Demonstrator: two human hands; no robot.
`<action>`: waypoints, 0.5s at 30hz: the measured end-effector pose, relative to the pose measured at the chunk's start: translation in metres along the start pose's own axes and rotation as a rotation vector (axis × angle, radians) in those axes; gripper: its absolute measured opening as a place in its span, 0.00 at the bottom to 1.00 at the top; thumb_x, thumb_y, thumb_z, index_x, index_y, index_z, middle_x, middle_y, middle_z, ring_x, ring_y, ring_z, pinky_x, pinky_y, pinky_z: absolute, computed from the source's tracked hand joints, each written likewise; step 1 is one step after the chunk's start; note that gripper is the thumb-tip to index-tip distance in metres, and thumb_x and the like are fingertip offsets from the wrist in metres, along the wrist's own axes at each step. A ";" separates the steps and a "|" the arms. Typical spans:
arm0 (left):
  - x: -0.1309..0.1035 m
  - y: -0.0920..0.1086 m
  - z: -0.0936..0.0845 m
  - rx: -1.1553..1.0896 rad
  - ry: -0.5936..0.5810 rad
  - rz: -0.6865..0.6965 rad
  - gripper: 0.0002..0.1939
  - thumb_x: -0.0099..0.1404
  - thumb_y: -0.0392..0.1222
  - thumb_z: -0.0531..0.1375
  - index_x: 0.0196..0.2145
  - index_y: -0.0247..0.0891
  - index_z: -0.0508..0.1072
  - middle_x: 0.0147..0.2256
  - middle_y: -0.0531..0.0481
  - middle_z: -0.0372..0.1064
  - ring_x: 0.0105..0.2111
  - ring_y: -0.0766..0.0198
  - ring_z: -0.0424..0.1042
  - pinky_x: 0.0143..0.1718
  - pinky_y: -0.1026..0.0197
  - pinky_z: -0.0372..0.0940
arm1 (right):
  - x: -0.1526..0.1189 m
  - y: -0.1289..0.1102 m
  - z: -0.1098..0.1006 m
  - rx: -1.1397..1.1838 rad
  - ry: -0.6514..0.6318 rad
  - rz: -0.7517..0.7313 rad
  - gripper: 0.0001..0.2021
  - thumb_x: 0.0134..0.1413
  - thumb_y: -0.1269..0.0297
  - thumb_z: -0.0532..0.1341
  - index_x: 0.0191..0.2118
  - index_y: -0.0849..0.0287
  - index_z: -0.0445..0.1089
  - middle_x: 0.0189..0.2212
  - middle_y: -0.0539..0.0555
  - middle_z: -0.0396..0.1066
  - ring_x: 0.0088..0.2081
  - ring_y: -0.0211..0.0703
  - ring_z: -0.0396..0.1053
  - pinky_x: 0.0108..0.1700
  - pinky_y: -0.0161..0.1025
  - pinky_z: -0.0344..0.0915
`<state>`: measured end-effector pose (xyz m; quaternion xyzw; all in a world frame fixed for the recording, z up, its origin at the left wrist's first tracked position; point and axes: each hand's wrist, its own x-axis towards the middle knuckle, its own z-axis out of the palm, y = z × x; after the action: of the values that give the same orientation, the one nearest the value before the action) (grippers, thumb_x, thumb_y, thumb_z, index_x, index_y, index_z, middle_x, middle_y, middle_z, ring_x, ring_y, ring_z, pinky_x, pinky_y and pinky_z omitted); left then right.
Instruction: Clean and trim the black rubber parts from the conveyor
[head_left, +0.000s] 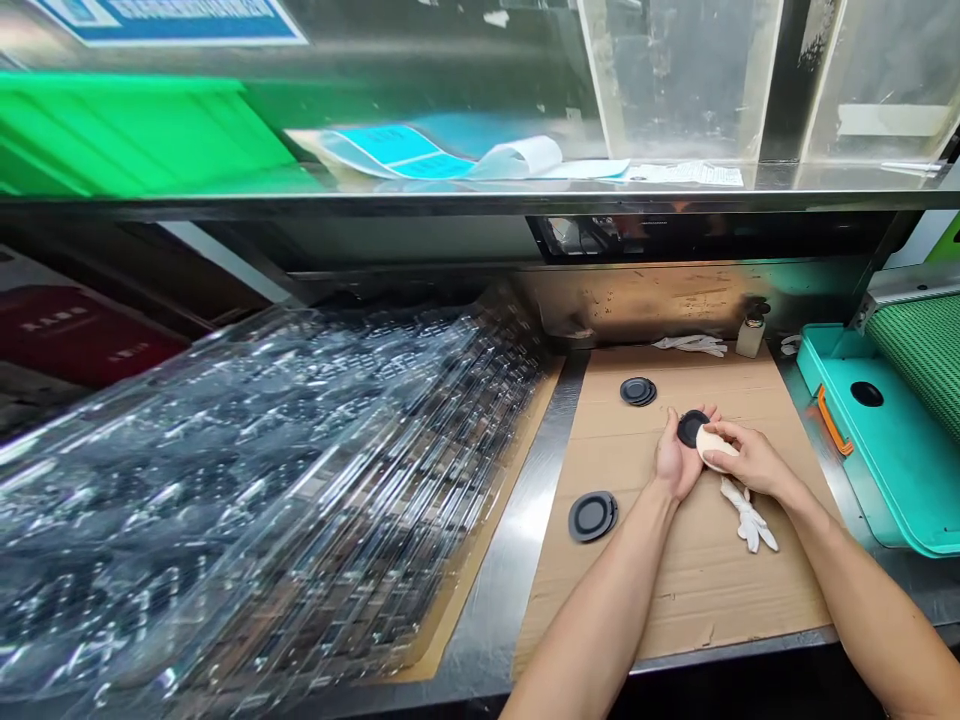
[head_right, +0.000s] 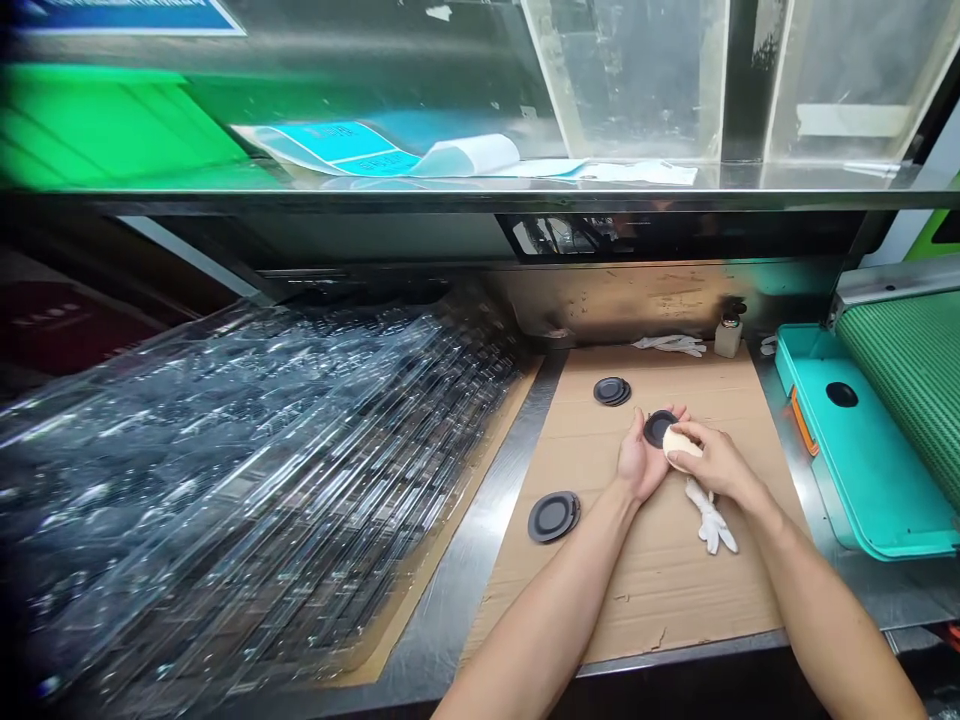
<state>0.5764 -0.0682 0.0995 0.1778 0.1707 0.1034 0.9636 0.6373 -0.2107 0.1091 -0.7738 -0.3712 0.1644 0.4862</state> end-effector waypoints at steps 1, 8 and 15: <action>0.000 -0.001 0.000 0.013 -0.005 0.003 0.21 0.76 0.54 0.53 0.49 0.34 0.75 0.54 0.35 0.75 0.60 0.49 0.71 0.66 0.44 0.60 | 0.000 0.001 -0.001 0.014 0.009 0.021 0.23 0.58 0.58 0.66 0.58 0.55 0.73 0.55 0.57 0.75 0.56 0.50 0.72 0.59 0.46 0.67; -0.002 -0.011 -0.002 0.098 -0.063 -0.009 0.20 0.77 0.50 0.50 0.46 0.34 0.77 0.53 0.36 0.76 0.56 0.52 0.74 0.65 0.48 0.61 | 0.009 -0.003 0.013 0.128 0.092 -0.021 0.20 0.62 0.55 0.62 0.56 0.58 0.74 0.51 0.57 0.78 0.50 0.47 0.76 0.55 0.43 0.70; -0.002 -0.008 -0.006 0.087 -0.026 0.008 0.19 0.77 0.50 0.51 0.43 0.35 0.77 0.47 0.39 0.77 0.50 0.54 0.77 0.60 0.49 0.67 | 0.004 -0.011 0.000 -0.096 0.029 0.011 0.17 0.63 0.59 0.60 0.53 0.57 0.76 0.46 0.55 0.80 0.45 0.47 0.77 0.49 0.41 0.70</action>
<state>0.5732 -0.0742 0.0916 0.2215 0.1617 0.0973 0.9567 0.6356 -0.2051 0.1193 -0.8007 -0.3673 0.1379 0.4527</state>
